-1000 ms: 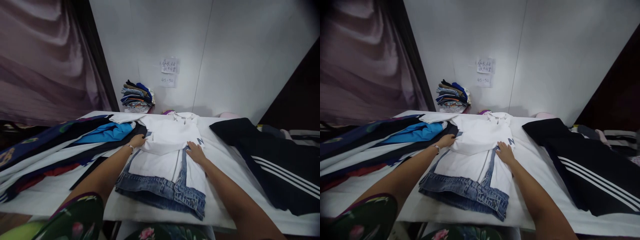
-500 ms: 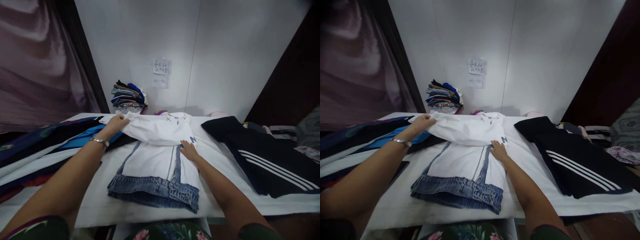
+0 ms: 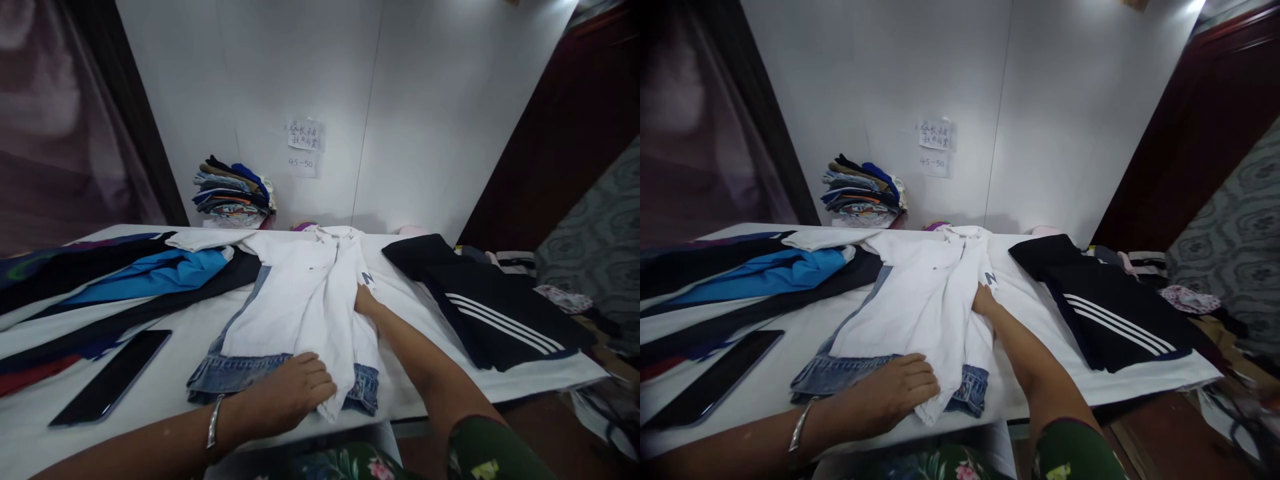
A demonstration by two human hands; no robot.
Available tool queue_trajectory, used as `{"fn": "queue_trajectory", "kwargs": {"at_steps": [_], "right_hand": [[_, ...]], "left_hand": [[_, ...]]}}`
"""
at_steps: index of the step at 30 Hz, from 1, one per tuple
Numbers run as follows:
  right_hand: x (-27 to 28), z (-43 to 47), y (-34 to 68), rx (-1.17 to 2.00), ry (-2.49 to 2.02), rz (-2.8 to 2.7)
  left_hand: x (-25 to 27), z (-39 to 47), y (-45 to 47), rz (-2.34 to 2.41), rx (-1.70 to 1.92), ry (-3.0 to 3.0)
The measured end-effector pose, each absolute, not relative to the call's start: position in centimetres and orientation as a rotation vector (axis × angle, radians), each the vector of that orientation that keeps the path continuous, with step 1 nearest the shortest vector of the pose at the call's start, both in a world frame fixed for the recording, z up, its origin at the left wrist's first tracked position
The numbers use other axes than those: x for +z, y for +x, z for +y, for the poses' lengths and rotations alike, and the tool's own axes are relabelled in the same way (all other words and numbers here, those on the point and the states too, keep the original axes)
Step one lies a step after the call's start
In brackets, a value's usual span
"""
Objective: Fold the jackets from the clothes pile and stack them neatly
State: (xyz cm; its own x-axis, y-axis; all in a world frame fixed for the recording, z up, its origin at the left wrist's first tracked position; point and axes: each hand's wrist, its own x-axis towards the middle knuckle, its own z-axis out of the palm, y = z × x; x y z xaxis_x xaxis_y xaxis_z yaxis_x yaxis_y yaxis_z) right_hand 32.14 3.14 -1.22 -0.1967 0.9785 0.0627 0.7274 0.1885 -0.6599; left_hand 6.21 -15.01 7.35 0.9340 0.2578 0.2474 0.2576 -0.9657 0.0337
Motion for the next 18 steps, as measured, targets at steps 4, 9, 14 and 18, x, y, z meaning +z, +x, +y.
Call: {"fn": "queue_trajectory", "kwargs": {"at_steps": [4,9,14,18], "right_hand": [[0.0,3.5,32.8,0.856,-1.522,-1.726],[1.5,5.3,33.9,1.106,-1.454,-1.330],[3.1,8.8,33.8,1.253,-1.447,-1.050],[4.2,11.4,34.3,1.163,-1.424,-0.903]], "left_hand": [[7.2,-13.8,4.9,0.481,0.553,3.004],[8.3,-12.0,4.3,0.610,0.953,3.002],[8.4,-11.5,4.9,0.567,1.006,3.050],[7.1,-11.7,5.3,0.498,0.952,3.086]]}}
